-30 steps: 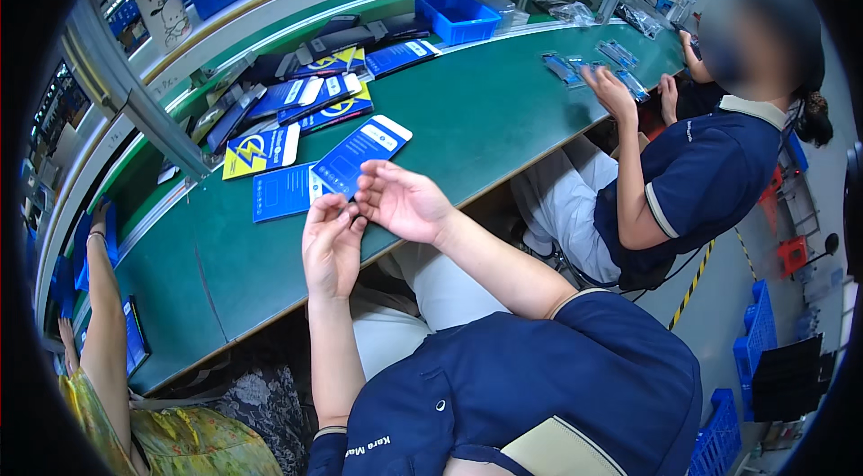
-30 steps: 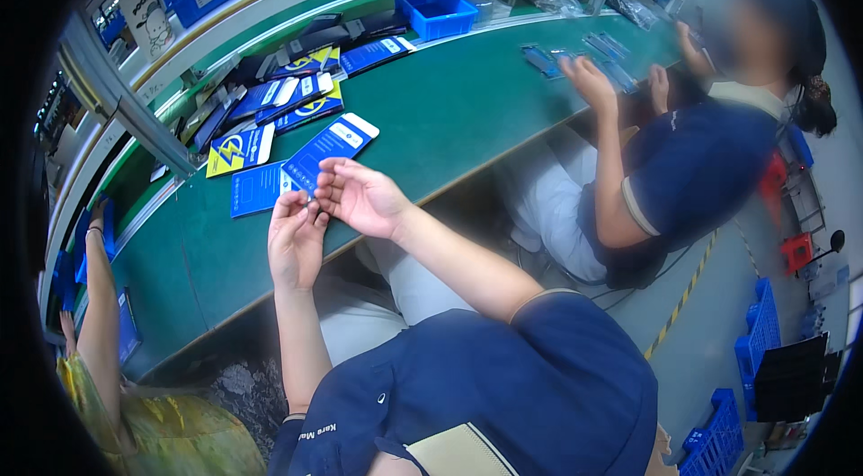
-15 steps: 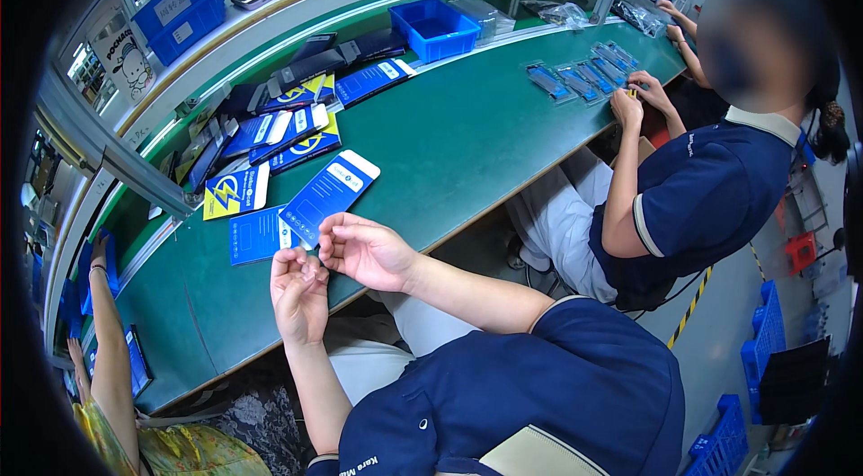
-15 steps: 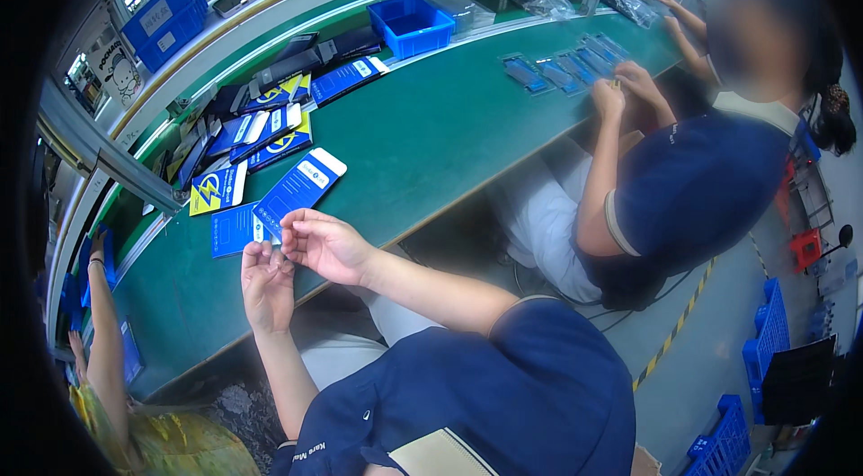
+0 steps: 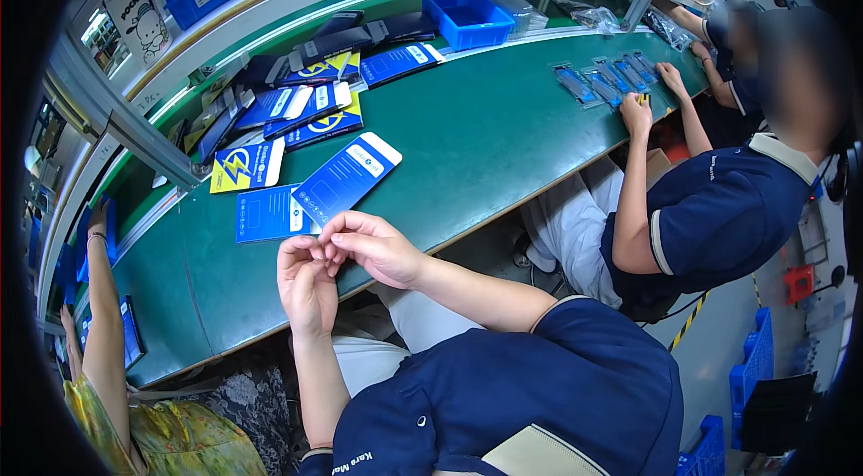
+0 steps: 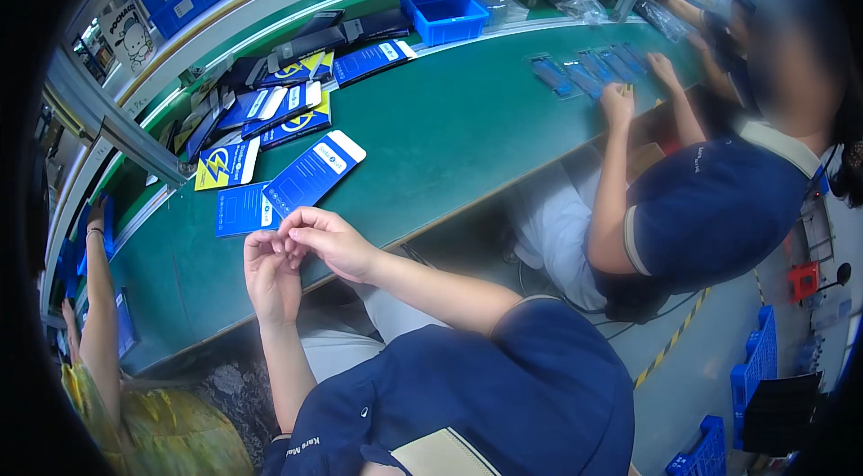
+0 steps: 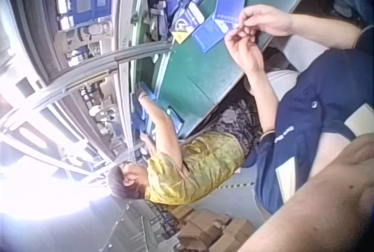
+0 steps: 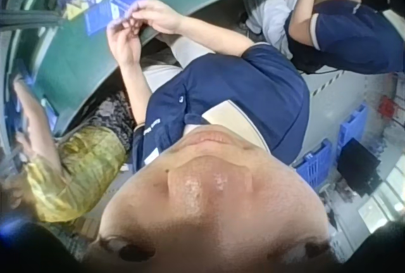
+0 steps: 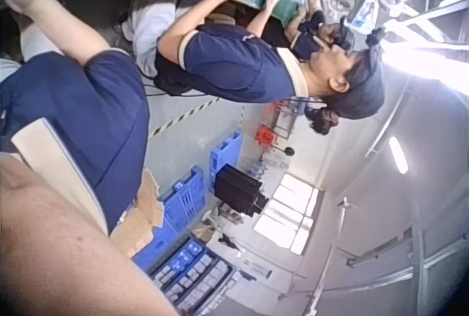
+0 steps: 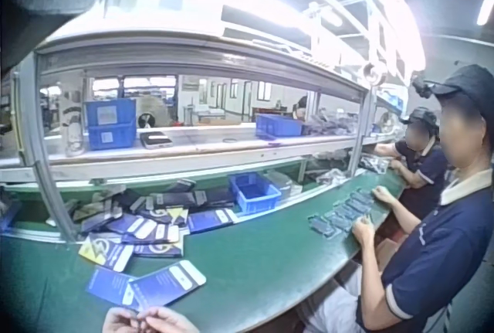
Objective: Packaging small electronic components into cardboard boxes on an assembly line.
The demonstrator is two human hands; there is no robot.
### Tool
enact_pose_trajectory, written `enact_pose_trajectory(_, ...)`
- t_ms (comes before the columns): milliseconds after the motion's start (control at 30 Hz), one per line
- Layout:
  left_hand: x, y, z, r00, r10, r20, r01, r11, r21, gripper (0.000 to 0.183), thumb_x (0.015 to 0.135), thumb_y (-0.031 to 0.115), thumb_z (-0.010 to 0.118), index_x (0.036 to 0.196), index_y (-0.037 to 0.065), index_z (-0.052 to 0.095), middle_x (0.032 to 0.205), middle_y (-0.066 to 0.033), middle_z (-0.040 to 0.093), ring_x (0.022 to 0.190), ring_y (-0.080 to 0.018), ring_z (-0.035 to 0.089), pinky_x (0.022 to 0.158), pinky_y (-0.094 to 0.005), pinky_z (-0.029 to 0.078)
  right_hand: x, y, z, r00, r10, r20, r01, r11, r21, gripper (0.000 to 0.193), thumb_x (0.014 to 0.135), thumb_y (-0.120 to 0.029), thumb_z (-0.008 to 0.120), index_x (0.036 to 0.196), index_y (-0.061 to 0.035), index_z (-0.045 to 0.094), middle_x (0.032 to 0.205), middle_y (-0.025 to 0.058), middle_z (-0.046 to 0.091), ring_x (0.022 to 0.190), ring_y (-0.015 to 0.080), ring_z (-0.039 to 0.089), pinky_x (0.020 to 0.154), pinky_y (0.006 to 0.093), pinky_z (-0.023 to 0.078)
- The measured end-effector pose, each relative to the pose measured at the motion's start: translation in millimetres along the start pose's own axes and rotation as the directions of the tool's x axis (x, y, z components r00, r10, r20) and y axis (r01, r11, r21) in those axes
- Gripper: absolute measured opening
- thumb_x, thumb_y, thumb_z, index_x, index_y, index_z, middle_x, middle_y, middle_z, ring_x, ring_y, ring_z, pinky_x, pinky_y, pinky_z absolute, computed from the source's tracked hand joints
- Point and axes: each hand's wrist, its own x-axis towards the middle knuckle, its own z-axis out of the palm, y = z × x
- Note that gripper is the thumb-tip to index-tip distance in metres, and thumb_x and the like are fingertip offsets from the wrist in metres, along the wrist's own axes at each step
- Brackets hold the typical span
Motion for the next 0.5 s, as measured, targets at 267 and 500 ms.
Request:
enact_pose_trajectory(267, -0.6, 0.5, 0.5, 0.998, -0.011, 0.068, 0.006, 0.997, 0.075, 0.023, 0.09, -0.01, 0.055, 0.106, 0.005, 0.054, 0.097, -0.005, 0.054, 0.089, -0.0146, 0.054, 0.073, -0.0255, 0.043, 0.9, -1.3, 0.2, 1.0, 0.005, -0.02, -0.005, 0.999, 0.04, 0.015, 0.1, -0.008, 0.049, 0.107, -0.0028, 0.061, 0.095, 0.0047, 0.062, 0.082, 0.0101, 0.057, 0.078, 0.0277, 0.051)
enact_pose_trajectory(500, -1.3, 2.6, 0.5, 0.995, -0.003, 0.097, -0.005, 0.996, 0.087, 0.024, 0.087, -0.012, 0.059, 0.102, 0.006, 0.053, 0.099, -0.0043, 0.054, 0.091, -0.0148, 0.055, 0.077, -0.0263, 0.045, 3.3, -1.4, -0.4, 0.997, 0.048, -0.054, -0.044, 0.996, 0.071, 0.015, 0.099, -0.01, 0.052, 0.107, -0.0024, 0.061, 0.093, 0.0039, 0.06, 0.083, 0.0098, 0.055, 0.077, 0.0252, 0.046)
